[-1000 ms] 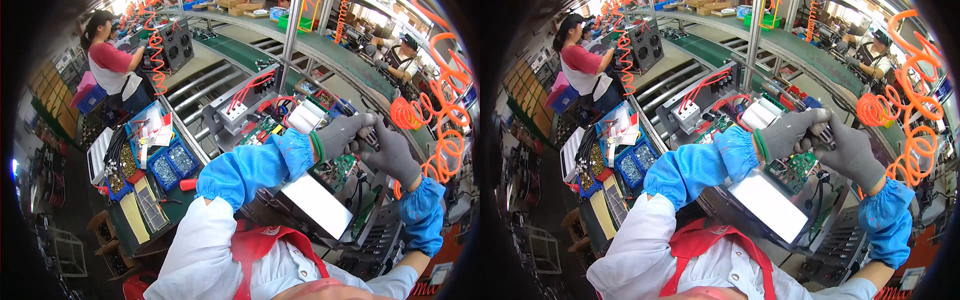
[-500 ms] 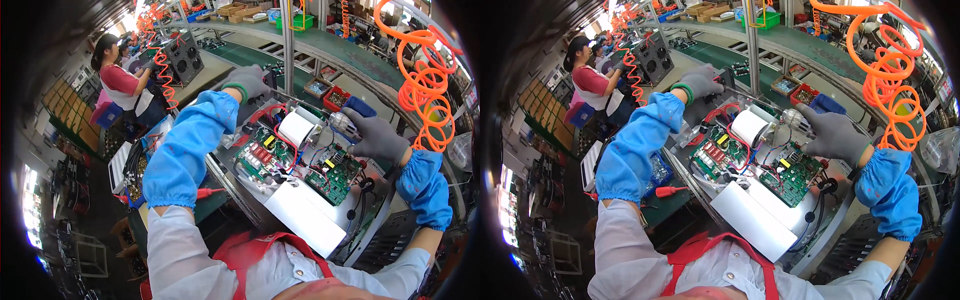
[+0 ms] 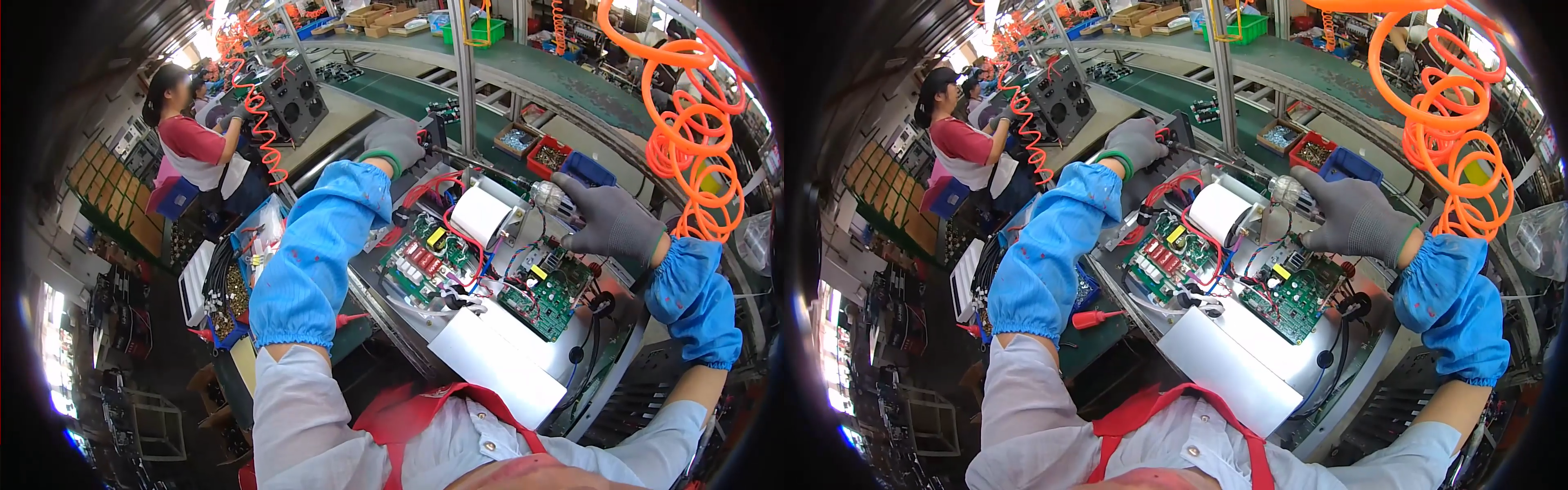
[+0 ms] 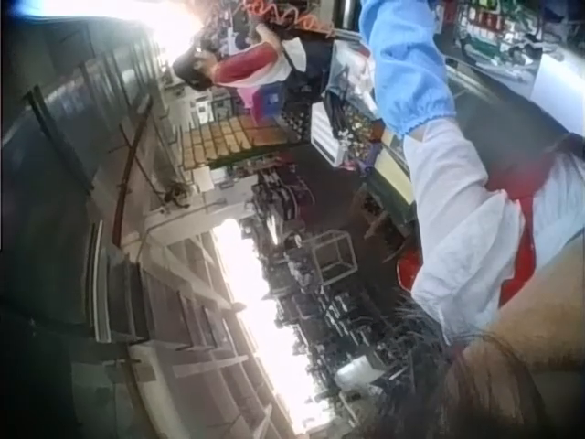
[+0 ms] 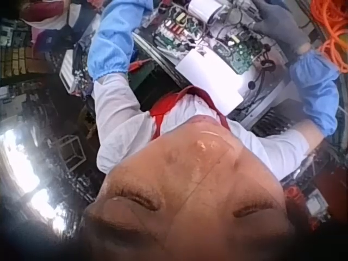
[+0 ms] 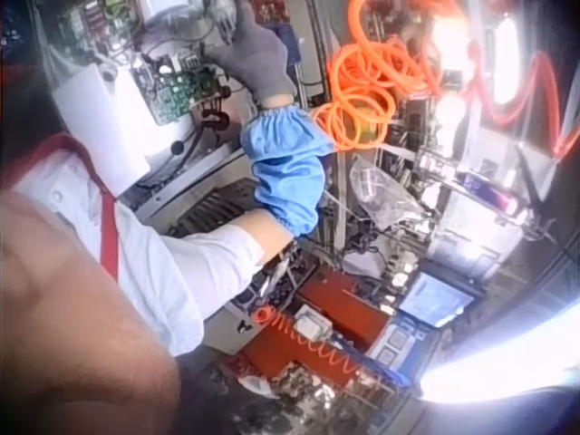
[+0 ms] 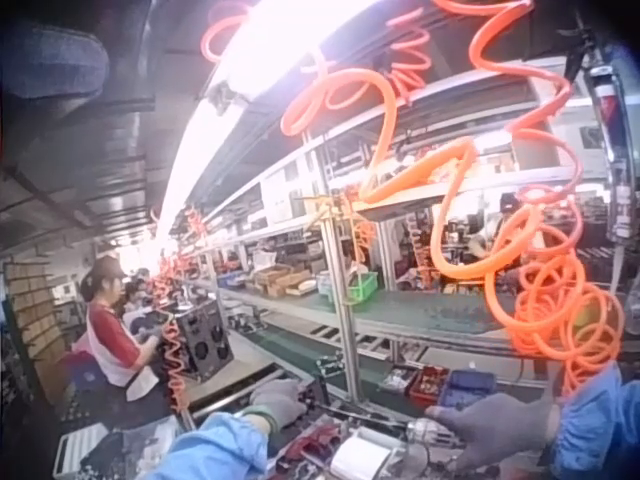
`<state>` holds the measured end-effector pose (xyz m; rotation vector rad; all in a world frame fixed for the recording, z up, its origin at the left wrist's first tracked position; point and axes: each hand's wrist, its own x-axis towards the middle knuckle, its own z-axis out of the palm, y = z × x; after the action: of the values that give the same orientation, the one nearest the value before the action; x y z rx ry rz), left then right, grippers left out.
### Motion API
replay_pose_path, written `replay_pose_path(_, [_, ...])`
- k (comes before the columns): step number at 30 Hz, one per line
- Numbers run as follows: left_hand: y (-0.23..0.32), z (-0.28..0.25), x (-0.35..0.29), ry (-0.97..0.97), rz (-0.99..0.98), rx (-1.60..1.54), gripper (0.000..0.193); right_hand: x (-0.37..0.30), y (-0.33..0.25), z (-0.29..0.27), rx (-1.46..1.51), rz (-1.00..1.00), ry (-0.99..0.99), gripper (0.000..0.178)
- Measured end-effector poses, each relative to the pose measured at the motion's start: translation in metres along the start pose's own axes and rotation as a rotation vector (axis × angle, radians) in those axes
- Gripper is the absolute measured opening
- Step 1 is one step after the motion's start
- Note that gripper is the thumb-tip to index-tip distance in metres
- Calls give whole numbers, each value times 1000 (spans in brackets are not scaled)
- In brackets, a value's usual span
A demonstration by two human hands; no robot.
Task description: The person assembles electronic components by connecting a ribbon cable and a power cord to a circuit board, then secures the circuit board inside a metal enclosure with an electric screwdriver. Adhesive is applied to the components using an adhesive applicator.
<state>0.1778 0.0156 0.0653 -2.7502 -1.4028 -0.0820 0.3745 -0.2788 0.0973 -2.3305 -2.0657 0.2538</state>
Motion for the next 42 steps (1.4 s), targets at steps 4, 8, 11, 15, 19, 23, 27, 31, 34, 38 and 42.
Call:
replay_pose_path(4, [0, -1, -3, 14, 11, 16, 33, 0, -1, 3, -5, -24, 25, 86])
replay_pose_path(8, [-1, -2, -1, -32, 23, -15, 48, 2, 1, 4, -4, -26, 34, 87])
replay_pose_path(11, [0, 1, 0, -14, 21, -2, 49, 4, 1, 2, -34, -31, 7, 88])
replay_pose_path(15, [-4, 1, 1, -25, 7, 2, 49, 6, -7, -1, -1, -16, -25, 89])
replay_pose_path(19, [-3, 1, 1, -18, 25, 1, 49, 7, -5, 4, -15, -5, -8, 90])
replay_pose_path(23, [-1, 1, 0, -28, 18, 7, 50, 8, -7, 3, -61, -48, -2, 91])
replay_pose_path(27, [0, -1, 0, -23, 21, 5, 50, 11, -1, 7, -85, -38, -11, 92])
replay_pose_path(31, [-5, 1, 0, -19, 26, -11, 51, 5, -13, 0, -45, 2, -7, 89])
replay_pose_path(34, [-9, 1, -7, -42, 31, -60, 52, 0, -9, 1, -45, -38, 30, 89])
replay_pose_path(38, [-9, 1, -10, -49, 35, -74, 52, -6, -16, -9, -29, -10, -33, 89])
replay_pose_path(42, [-11, 3, -12, -16, 24, -75, 51, -3, -21, -9, -57, -26, -24, 90])
